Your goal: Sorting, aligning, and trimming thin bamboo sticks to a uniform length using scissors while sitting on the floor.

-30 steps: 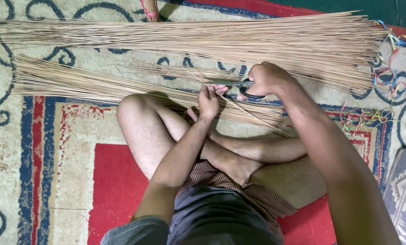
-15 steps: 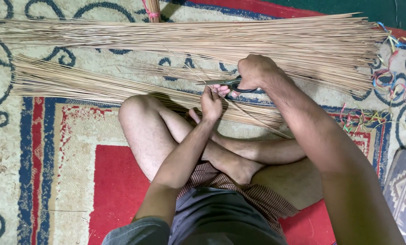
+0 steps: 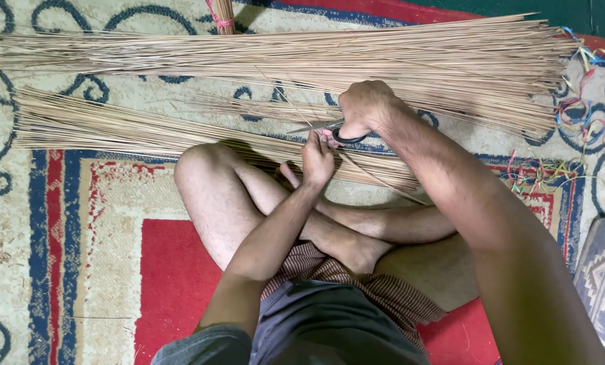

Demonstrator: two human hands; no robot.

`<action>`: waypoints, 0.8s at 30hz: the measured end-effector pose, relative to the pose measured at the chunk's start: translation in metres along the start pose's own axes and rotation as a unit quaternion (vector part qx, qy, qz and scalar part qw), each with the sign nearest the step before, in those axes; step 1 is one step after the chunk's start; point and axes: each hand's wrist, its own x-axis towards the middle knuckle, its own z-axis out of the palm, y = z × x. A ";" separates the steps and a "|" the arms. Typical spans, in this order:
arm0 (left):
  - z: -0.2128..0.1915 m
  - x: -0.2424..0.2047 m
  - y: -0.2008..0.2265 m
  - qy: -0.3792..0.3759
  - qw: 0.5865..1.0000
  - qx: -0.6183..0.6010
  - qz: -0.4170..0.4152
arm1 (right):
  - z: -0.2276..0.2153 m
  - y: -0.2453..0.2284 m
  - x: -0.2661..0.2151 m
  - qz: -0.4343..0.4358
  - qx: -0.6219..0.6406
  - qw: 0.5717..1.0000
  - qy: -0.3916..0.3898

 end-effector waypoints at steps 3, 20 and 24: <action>-0.001 -0.001 -0.002 -0.001 0.999 -0.040 -0.014 | 0.010 0.002 0.005 -0.007 -0.009 1.000 0.027; 0.011 0.000 -0.038 -0.046 0.984 -0.157 -0.071 | 0.032 0.026 0.011 -0.024 0.012 0.999 0.024; 0.011 -0.001 -0.038 -0.048 0.982 -0.166 -0.081 | 0.057 0.042 0.024 -0.046 0.023 0.998 0.030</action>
